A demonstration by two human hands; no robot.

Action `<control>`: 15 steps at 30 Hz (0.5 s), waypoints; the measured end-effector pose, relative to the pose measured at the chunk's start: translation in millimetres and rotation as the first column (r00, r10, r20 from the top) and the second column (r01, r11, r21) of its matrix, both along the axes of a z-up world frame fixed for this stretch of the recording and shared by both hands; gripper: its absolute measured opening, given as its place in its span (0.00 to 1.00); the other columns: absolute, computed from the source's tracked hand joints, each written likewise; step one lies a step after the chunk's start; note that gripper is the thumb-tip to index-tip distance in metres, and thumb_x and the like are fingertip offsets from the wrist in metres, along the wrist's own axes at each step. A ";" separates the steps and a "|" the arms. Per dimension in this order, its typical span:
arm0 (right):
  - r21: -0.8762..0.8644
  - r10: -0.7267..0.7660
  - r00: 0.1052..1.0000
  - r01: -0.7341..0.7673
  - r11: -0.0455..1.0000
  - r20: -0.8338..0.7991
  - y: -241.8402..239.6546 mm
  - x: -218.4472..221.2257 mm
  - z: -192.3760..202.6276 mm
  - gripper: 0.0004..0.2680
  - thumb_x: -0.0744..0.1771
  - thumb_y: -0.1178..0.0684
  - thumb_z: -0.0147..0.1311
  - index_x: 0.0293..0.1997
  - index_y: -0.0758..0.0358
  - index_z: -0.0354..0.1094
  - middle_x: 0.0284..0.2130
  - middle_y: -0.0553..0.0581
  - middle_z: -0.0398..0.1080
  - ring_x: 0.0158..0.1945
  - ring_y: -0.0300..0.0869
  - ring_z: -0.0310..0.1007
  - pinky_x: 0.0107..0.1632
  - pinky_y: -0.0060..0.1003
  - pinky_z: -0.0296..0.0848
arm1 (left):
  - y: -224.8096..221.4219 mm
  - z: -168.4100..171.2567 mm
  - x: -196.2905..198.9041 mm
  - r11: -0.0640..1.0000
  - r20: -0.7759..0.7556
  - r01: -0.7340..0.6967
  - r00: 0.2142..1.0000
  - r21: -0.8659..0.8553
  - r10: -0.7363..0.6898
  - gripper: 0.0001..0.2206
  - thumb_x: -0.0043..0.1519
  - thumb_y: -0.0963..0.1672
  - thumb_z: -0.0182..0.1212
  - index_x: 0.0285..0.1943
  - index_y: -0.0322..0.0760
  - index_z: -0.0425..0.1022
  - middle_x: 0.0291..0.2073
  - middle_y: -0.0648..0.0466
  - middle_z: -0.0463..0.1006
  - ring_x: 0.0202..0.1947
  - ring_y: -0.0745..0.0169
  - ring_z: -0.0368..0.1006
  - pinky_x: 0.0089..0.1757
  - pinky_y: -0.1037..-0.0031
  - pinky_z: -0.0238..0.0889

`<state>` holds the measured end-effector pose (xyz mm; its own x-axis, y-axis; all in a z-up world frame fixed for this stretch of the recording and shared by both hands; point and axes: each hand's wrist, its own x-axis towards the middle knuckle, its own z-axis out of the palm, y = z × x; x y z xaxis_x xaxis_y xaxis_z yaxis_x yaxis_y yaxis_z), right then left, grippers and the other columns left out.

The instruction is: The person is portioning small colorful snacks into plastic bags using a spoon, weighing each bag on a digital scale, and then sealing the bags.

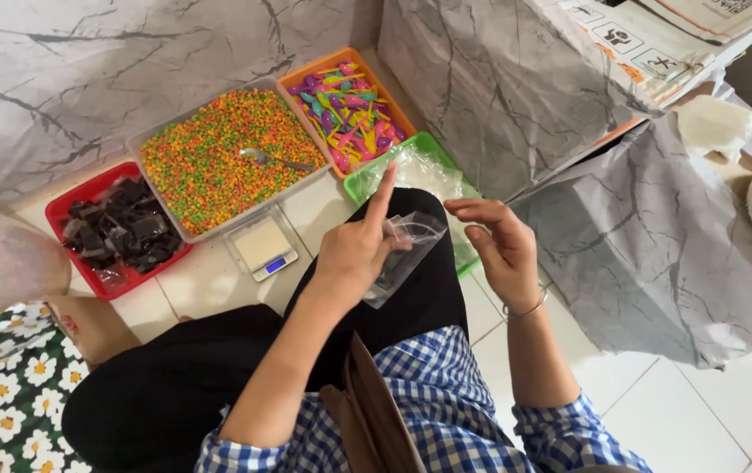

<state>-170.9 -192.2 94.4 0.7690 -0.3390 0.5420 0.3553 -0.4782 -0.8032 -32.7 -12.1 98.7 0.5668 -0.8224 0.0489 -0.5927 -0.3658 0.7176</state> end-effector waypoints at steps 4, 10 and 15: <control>-0.211 0.066 0.985 -0.099 0.973 -0.160 3.3 0.5 28.1 0.04 0.67 0.62 0.55 0.43 0.67 0.76 0.47 0.63 0.76 0.51 0.54 0.79 0.55 0.45 0.74 | 0.0 14.4 0.5 0.975 0.067 0.119 0.989 0.188 -0.134 0.44 0.65 0.40 0.56 0.82 0.55 0.23 0.36 0.50 0.85 0.39 0.40 0.81 0.47 0.56 0.71; -0.333 0.141 0.907 -0.285 0.899 -0.397 7.3 1.9 20.2 0.01 0.63 0.64 0.60 0.32 0.66 0.74 0.41 0.64 0.76 0.41 0.59 0.79 0.45 0.49 0.75 | -14.3 -17.9 -5.5 0.942 0.427 0.233 0.846 0.242 -0.319 0.51 0.58 0.46 0.68 0.83 0.47 0.28 0.34 0.53 0.83 0.41 0.54 0.80 0.47 0.67 0.68; -0.226 0.075 0.907 -0.182 0.957 -0.414 10.3 -1.2 6.4 0.05 0.61 0.67 0.57 0.30 0.63 0.75 0.36 0.58 0.75 0.28 0.43 0.72 0.34 0.36 0.73 | -9.9 -25.0 -6.6 0.953 0.358 0.286 0.883 0.102 -0.303 0.53 0.57 0.48 0.69 0.83 0.42 0.27 0.38 0.49 0.83 0.42 0.51 0.78 0.51 0.63 0.65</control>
<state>-172.1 -181.9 100.8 0.9649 -0.1147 0.2364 0.1052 -0.6560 -0.7474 -39.3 -22.0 73.7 0.2474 -0.9549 0.1641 -0.8950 -0.1603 0.4162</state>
